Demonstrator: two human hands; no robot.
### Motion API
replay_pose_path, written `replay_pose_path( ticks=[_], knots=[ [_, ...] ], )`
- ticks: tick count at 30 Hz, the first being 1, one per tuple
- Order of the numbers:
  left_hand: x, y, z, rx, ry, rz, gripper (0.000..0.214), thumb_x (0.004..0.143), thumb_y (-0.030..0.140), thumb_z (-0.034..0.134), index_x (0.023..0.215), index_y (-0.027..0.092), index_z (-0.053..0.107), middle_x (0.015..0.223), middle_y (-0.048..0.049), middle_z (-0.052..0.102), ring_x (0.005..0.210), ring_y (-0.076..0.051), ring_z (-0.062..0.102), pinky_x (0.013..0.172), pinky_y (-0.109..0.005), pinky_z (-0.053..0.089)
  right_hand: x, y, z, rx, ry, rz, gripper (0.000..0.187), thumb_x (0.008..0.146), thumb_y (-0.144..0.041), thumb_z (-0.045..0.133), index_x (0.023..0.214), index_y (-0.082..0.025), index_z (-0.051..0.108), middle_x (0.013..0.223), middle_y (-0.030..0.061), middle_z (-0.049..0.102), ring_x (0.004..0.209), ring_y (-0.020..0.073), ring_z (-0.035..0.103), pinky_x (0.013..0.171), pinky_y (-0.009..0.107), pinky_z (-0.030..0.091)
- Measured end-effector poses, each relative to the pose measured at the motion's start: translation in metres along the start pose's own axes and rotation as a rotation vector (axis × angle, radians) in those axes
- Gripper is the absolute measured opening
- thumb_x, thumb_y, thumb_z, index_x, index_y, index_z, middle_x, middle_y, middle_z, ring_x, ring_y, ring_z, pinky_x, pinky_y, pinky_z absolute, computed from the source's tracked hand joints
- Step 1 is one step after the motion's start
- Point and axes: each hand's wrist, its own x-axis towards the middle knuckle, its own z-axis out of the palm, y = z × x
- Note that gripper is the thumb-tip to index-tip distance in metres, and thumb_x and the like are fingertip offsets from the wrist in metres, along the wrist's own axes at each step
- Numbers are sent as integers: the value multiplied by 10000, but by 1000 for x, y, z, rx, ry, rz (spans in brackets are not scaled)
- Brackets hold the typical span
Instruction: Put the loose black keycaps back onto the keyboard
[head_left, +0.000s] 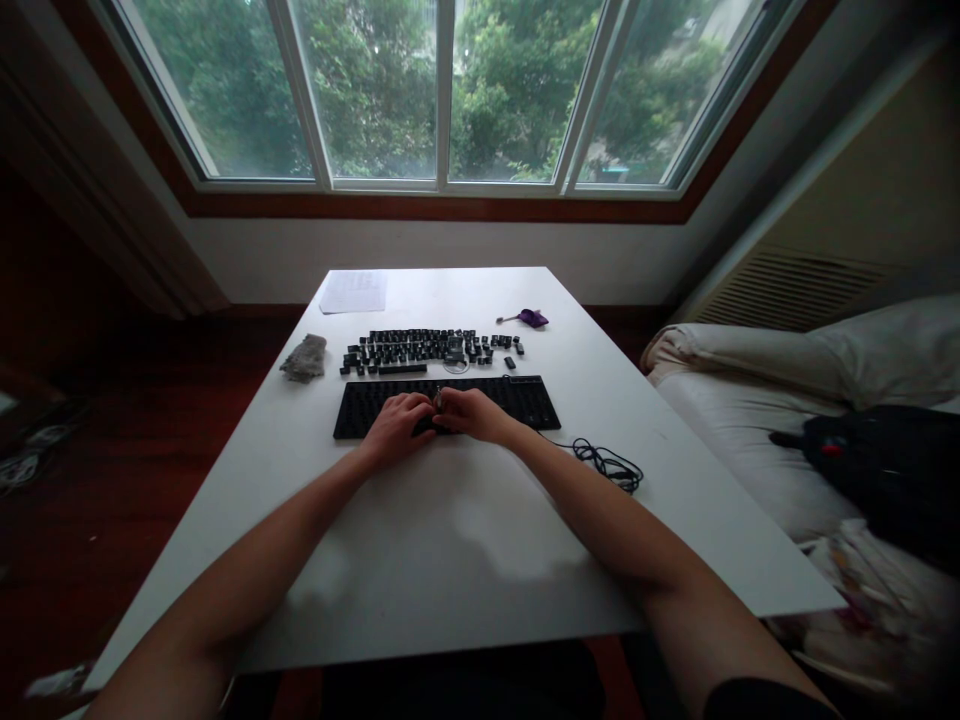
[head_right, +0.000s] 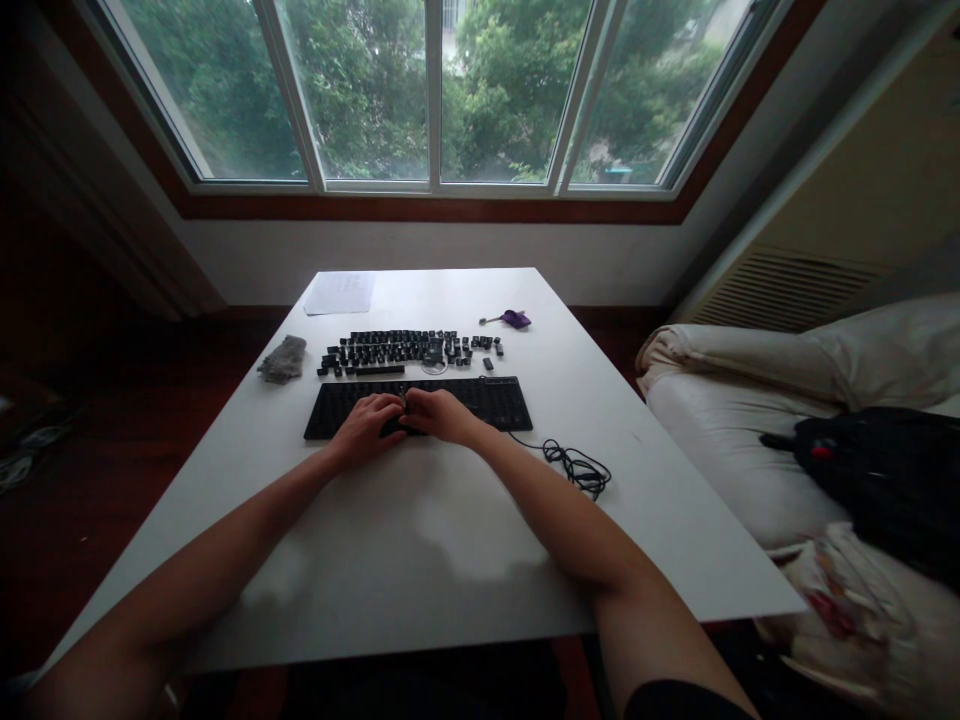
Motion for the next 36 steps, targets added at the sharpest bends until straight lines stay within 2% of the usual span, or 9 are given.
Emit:
replay_pose_path(
  ticks=[4, 10, 19, 28, 36],
  knots=[
    [0, 0, -1, -4, -2, 2, 263, 847, 346, 689, 1089, 250, 651, 1240, -69, 627, 1135, -283, 556, 1000, -470, 422, 0, -3, 2, -122, 46, -32, 245, 901, -430, 637, 959, -194, 609, 691, -31, 627, 604, 113, 525, 588, 222, 367],
    [-2, 0, -2, -34, 2, 8, 289, 850, 328, 691, 1129, 264, 652, 1251, -68, 620, 1166, -280, 547, 1025, -477, 409, -4, -9, -8, -176, 16, -63, 236, 906, -398, 630, 1016, -189, 626, 729, -11, 653, 643, 121, 553, 611, 220, 374],
    [-2, -2, -3, -26, -12, 10, 289, 852, 344, 691, 1127, 265, 652, 1270, -66, 613, 1166, -282, 540, 1015, -471, 403, -5, 12, -4, 134, 29, -4, 381, 900, -516, 626, 1052, -168, 597, 664, -9, 649, 611, 141, 627, 584, 231, 470],
    [-2, 0, -5, -20, -17, 2, 275, 859, 369, 687, 1111, 260, 661, 1245, -72, 613, 1144, -284, 543, 1005, -470, 400, -5, 20, 3, 179, 90, -14, 379, 913, -530, 598, 1033, -171, 590, 712, 9, 690, 631, 134, 646, 610, 232, 497],
    [-2, 11, -4, 34, 46, 0, 244, 920, 436, 618, 1072, 261, 694, 1137, -88, 611, 1047, -266, 550, 950, -461, 433, -8, 22, 6, 135, 174, 29, 225, 883, -379, 607, 970, -172, 608, 661, -5, 686, 569, 121, 621, 539, 206, 461]
  ],
)
